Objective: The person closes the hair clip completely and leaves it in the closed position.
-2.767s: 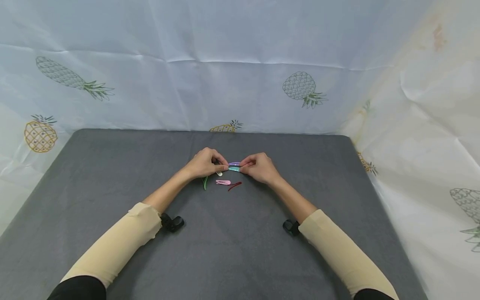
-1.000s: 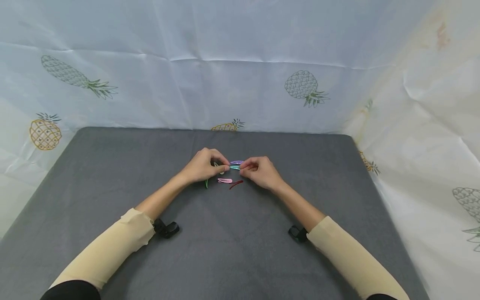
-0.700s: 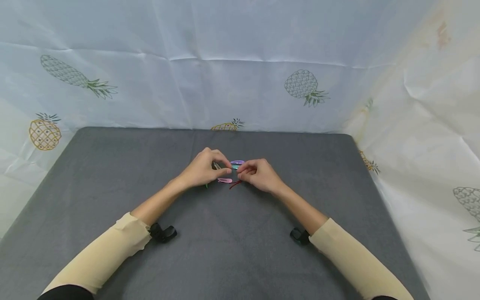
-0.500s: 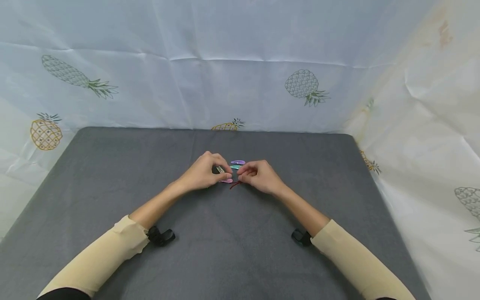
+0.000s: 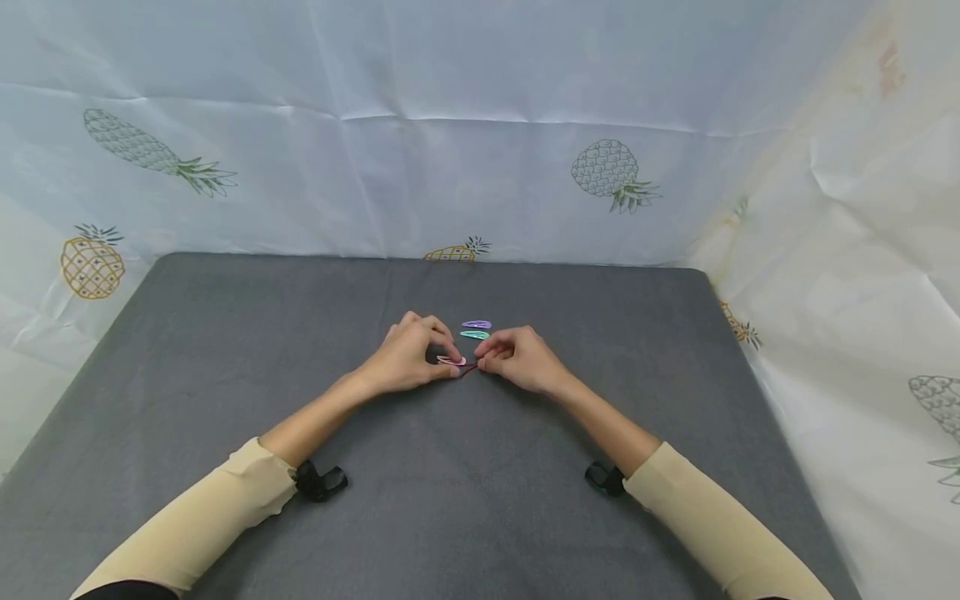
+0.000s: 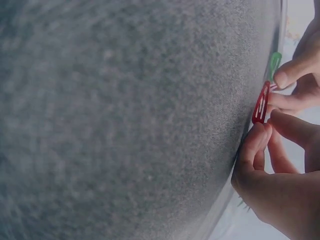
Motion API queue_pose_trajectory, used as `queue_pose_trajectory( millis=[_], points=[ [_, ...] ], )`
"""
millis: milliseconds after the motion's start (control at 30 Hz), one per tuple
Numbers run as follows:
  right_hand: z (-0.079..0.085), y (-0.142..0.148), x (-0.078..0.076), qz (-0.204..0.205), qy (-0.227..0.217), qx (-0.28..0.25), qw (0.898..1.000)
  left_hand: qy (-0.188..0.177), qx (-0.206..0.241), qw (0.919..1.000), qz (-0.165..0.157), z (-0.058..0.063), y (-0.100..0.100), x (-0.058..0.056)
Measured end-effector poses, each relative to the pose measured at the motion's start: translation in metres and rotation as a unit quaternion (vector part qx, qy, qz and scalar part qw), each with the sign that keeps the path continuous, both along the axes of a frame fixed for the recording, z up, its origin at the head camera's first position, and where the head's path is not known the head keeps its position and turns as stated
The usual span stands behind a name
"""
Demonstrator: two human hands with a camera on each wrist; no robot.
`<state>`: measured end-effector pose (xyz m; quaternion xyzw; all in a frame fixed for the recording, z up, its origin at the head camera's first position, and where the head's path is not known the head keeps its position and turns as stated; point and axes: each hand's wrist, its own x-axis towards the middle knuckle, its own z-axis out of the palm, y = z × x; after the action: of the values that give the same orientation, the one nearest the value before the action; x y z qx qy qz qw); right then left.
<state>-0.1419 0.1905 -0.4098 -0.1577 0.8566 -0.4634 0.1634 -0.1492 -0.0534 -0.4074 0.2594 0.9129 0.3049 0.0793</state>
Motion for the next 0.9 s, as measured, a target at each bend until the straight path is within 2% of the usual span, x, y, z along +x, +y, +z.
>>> queue_pose_trajectory(
  millis=[267,900],
  points=[
    [-0.0013,0.0003,0.0002,0.009,0.008,0.005,1.0,-0.024,0.002,0.9996,0.017,-0.0034,0.0019,0.0024],
    [0.0001,0.0003,-0.0004,0.007,0.023,0.054,0.998,-0.02,0.007,0.9988,0.044,-0.0063,0.0055,0.0056]
  ],
)
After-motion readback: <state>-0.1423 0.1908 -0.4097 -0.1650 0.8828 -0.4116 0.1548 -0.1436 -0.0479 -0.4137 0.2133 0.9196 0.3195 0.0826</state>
